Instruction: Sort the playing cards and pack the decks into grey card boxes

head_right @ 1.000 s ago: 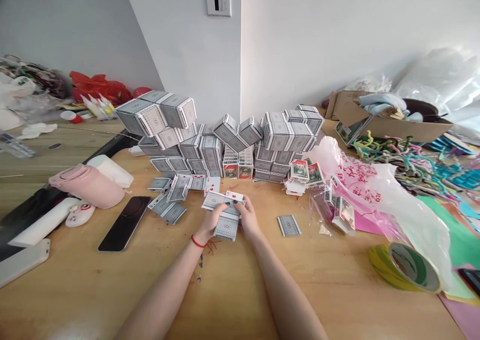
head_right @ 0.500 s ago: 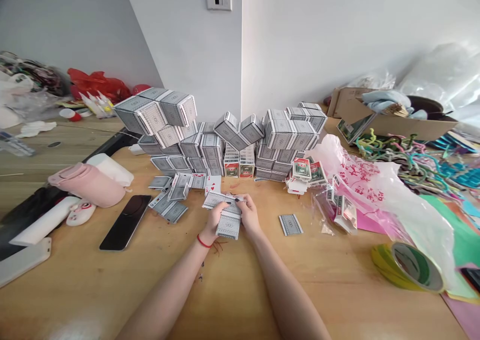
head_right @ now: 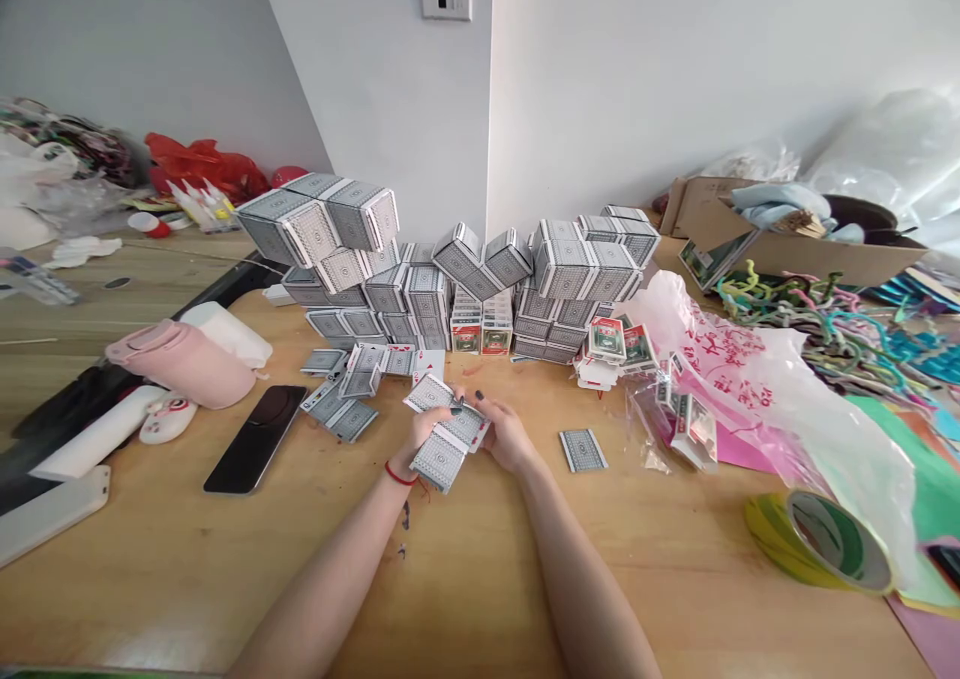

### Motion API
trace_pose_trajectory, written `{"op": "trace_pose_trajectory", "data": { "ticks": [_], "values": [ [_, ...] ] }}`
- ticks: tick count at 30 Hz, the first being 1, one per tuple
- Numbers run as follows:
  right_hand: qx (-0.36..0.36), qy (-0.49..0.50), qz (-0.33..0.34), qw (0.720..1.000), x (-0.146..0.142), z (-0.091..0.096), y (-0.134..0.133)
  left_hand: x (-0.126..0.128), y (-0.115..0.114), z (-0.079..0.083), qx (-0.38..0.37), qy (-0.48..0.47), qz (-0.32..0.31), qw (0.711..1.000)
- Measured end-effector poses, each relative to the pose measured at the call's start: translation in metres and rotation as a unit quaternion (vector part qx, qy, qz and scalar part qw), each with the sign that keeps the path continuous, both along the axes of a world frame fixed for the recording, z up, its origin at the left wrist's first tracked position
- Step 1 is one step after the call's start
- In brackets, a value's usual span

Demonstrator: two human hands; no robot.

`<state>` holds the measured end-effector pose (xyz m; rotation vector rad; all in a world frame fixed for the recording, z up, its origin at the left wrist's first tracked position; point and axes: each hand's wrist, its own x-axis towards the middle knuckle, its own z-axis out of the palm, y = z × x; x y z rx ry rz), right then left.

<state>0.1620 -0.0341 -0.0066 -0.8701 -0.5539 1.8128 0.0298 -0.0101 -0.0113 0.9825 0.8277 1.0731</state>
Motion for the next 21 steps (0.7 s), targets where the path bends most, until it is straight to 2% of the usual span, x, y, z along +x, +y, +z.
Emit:
{"op": "trace_pose_trajectory", "data": {
  "ticks": [4, 7, 11, 16, 18, 21],
  "values": [
    [-0.006, 0.011, 0.103, 0.995, 0.004, -0.008, -0.001, -0.001, -0.002, 0.009, -0.01, -0.091, -0.084, 0.992],
    [-0.004, 0.014, 0.128, 0.992, 0.002, -0.009, -0.003, 0.001, -0.001, 0.014, -0.026, -0.117, -0.097, 0.988],
    [0.004, -0.004, 0.072, 0.997, -0.006, -0.009, -0.003, 0.001, 0.0, 0.014, -0.042, -0.108, -0.093, 0.989],
    [0.059, -0.043, 0.007, 0.997, -0.015, -0.008, -0.002, -0.002, 0.0, 0.017, -0.094, -0.16, -0.14, 0.973],
    [0.076, -0.047, -0.045, 0.995, -0.015, -0.008, 0.001, 0.001, 0.0, 0.017, -0.092, -0.168, -0.132, 0.973],
    [0.088, -0.044, -0.163, 0.982, -0.009, -0.008, 0.008, 0.011, -0.003, 0.014, -0.053, -0.129, -0.075, 0.987]
  ]
}}
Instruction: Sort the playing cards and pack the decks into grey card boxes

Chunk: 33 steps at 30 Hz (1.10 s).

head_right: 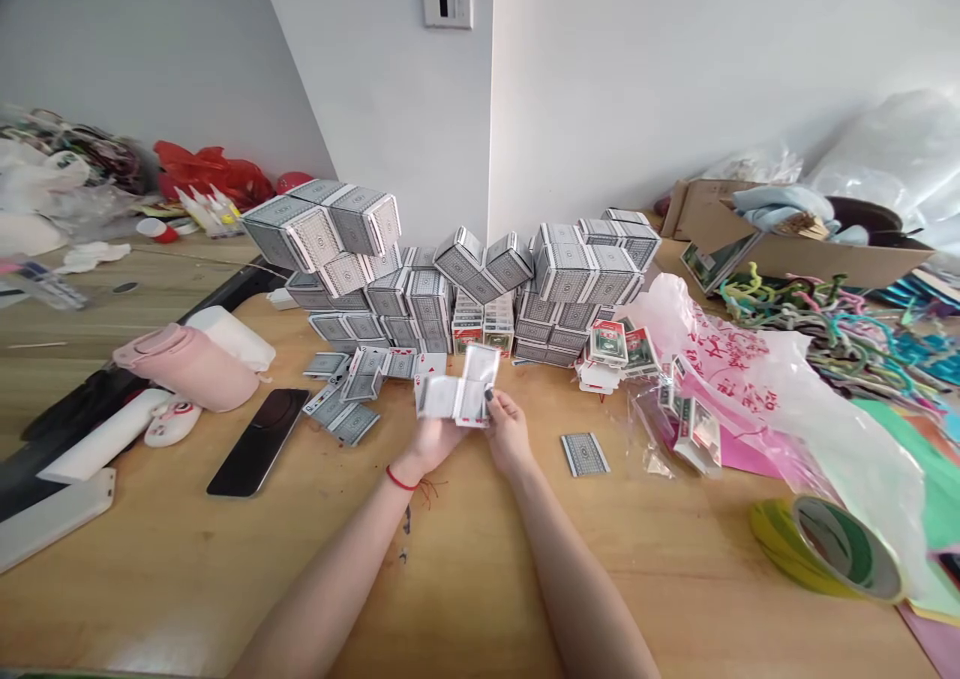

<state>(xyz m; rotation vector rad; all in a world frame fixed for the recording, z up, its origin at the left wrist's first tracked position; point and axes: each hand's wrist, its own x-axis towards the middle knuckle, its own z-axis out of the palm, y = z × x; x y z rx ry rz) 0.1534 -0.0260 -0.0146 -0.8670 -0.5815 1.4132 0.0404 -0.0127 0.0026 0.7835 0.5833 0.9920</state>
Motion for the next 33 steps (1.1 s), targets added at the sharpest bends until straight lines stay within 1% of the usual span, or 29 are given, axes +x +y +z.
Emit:
{"op": "trace_pose_trajectory", "data": {
  "ticks": [2, 4, 5, 8, 10, 12, 17, 19, 21, 24, 26, 29, 31, 33],
  "values": [
    [0.013, 0.006, -0.059, 0.998, 0.005, -0.001, 0.004, 0.006, -0.004, -0.003, 0.047, 0.066, 0.007, 0.997],
    [0.022, 0.012, -0.081, 0.996, 0.008, -0.003, 0.005, 0.01, -0.008, -0.005, 0.109, 0.124, 0.004, 0.986],
    [0.025, 0.011, -0.085, 0.996, 0.008, -0.003, 0.005, 0.011, -0.01, -0.005, 0.137, 0.15, 0.013, 0.979],
    [0.032, -0.026, -0.101, 0.994, 0.002, -0.005, 0.002, 0.011, -0.012, -0.004, 0.183, 0.225, 0.085, 0.953],
    [0.04, -0.071, -0.108, 0.991, -0.005, -0.004, -0.001, 0.01, -0.012, -0.003, 0.183, 0.256, 0.132, 0.94],
    [0.039, -0.109, -0.099, 0.988, -0.011, -0.002, -0.003, 0.009, -0.01, -0.003, 0.172, 0.267, 0.161, 0.935],
    [0.013, -0.172, -0.053, 0.984, -0.017, 0.004, -0.005, 0.009, -0.009, -0.004, 0.168, 0.27, 0.183, 0.93],
    [0.005, -0.188, -0.053, 0.981, -0.017, 0.005, -0.006, 0.008, -0.011, -0.003, 0.178, 0.277, 0.193, 0.924],
    [-0.002, -0.182, -0.065, 0.981, -0.017, 0.005, -0.007, 0.007, -0.014, -0.003, 0.191, 0.286, 0.193, 0.919],
    [-0.003, -0.136, -0.073, 0.988, -0.016, 0.003, -0.007, 0.006, -0.016, -0.002, 0.204, 0.295, 0.189, 0.914],
    [-0.001, -0.098, -0.055, 0.994, -0.014, 0.002, -0.006, 0.006, -0.016, -0.003, 0.202, 0.293, 0.189, 0.915],
    [-0.002, -0.051, 0.006, 0.999, -0.008, 0.002, -0.003, 0.01, -0.015, -0.004, 0.17, 0.264, 0.166, 0.935],
    [-0.002, -0.038, 0.047, 0.998, -0.004, 0.001, -0.003, 0.012, -0.016, -0.004, 0.148, 0.246, 0.158, 0.945],
    [0.0, -0.038, 0.051, 0.998, -0.002, 0.0, -0.003, 0.014, -0.017, -0.005, 0.141, 0.255, 0.172, 0.941]
  ]
}}
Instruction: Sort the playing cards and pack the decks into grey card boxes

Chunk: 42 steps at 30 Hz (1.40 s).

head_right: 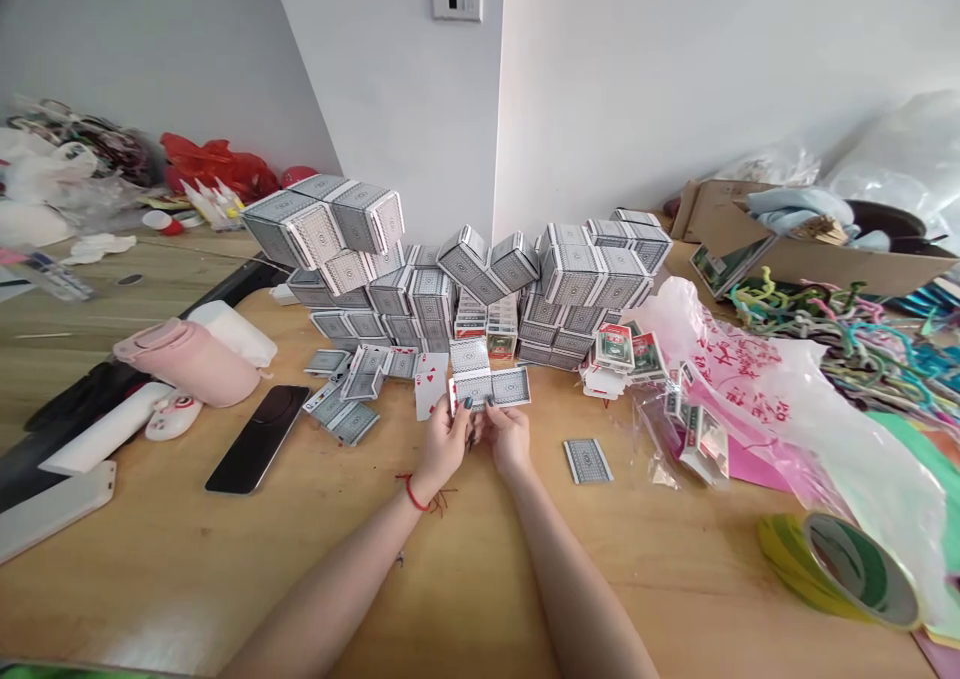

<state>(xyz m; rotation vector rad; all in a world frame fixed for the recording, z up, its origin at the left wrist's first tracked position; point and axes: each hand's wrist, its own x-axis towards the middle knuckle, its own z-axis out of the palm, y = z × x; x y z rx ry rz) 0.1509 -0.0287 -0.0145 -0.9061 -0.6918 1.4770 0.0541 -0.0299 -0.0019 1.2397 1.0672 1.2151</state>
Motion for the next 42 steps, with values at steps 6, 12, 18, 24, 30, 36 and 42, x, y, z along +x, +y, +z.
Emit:
{"op": "trace_pose_trajectory", "data": {
  "ticks": [6, 12, 18, 24, 30, 36, 42],
  "values": [
    [0.0, -0.072, -0.111, 0.991, -0.007, -0.003, -0.003, -0.002, -0.003, -0.005, 0.02, 0.081, 0.033, 0.996],
    [0.001, -0.063, -0.095, 0.993, -0.01, -0.003, -0.004, -0.002, -0.005, -0.009, 0.042, 0.157, 0.072, 0.984],
    [-0.01, 0.022, -0.069, 0.997, -0.009, -0.006, -0.004, -0.001, -0.005, -0.005, 0.087, 0.184, 0.069, 0.977],
    [0.019, -0.03, -0.036, 0.999, -0.007, -0.006, -0.002, -0.005, -0.001, -0.009, 0.081, 0.155, 0.073, 0.982],
    [0.099, -0.269, -0.008, 0.958, -0.01, -0.005, 0.002, -0.017, 0.004, -0.01, 0.051, 0.052, 0.17, 0.983],
    [0.046, -0.544, -0.076, 0.835, -0.033, 0.0, 0.021, -0.026, 0.011, -0.002, 0.044, -0.015, 0.229, 0.972],
    [-0.021, -0.605, -0.015, 0.796, -0.042, 0.006, 0.038, -0.027, 0.013, -0.003, 0.044, 0.005, 0.256, 0.966]
  ]
}}
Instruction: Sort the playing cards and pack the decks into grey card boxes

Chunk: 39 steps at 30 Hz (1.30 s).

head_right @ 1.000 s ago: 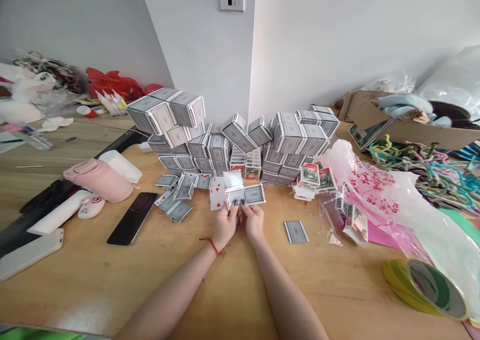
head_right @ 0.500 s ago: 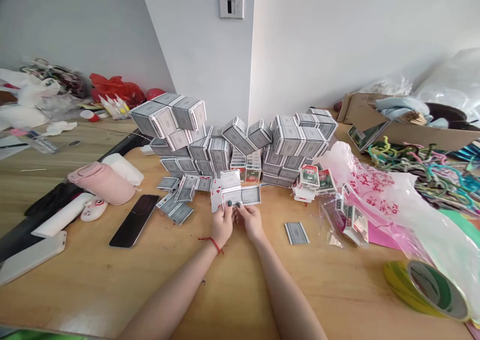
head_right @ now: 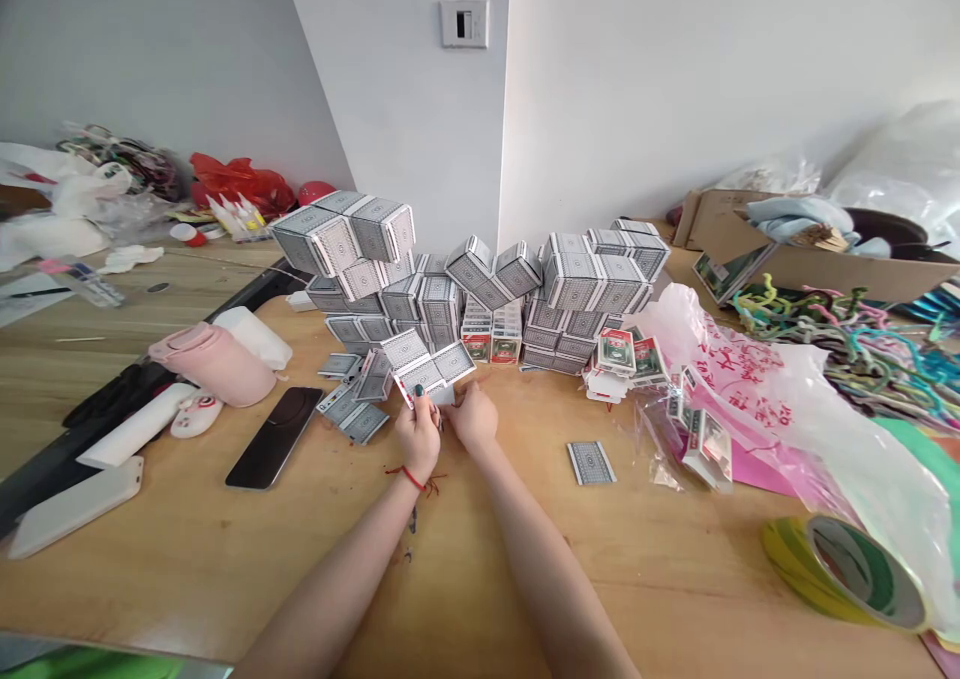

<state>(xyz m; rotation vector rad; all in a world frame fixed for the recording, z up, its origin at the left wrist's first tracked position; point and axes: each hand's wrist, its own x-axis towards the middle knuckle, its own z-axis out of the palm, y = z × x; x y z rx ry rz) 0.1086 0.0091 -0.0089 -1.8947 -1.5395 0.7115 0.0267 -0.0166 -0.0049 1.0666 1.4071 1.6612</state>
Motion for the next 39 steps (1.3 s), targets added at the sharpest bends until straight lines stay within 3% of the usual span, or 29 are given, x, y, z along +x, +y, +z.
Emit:
{"op": "trace_pose_trajectory", "data": {
  "ticks": [6, 10, 16, 20, 24, 31, 39],
  "values": [
    [0.024, 0.041, 0.021, 0.999, 0.009, -0.006, 0.005, -0.002, 0.001, -0.001, 0.005, -0.022, -0.002, 1.0],
    [0.055, 0.16, 0.031, 0.985, 0.023, -0.01, -0.002, -0.004, 0.002, -0.001, -0.007, -0.056, -0.035, 0.998],
    [0.039, 0.409, 0.006, 0.912, 0.044, -0.013, -0.021, -0.004, 0.01, -0.004, -0.024, -0.216, -0.077, 0.973],
    [0.038, 0.508, 0.009, 0.861, 0.05, -0.012, -0.036, -0.005, 0.01, -0.001, -0.008, -0.289, -0.116, 0.95],
    [0.046, 0.547, 0.028, 0.835, 0.051, -0.006, -0.045, -0.005, 0.008, 0.002, -0.024, -0.317, -0.161, 0.934],
    [0.075, 0.538, 0.031, 0.839, 0.049, 0.0, -0.045, -0.008, 0.015, -0.007, -0.068, -0.367, -0.197, 0.906],
    [0.069, 0.469, 0.044, 0.879, 0.046, 0.0, -0.053, -0.013, 0.019, -0.014, -0.094, -0.425, -0.228, 0.871]
  ]
}}
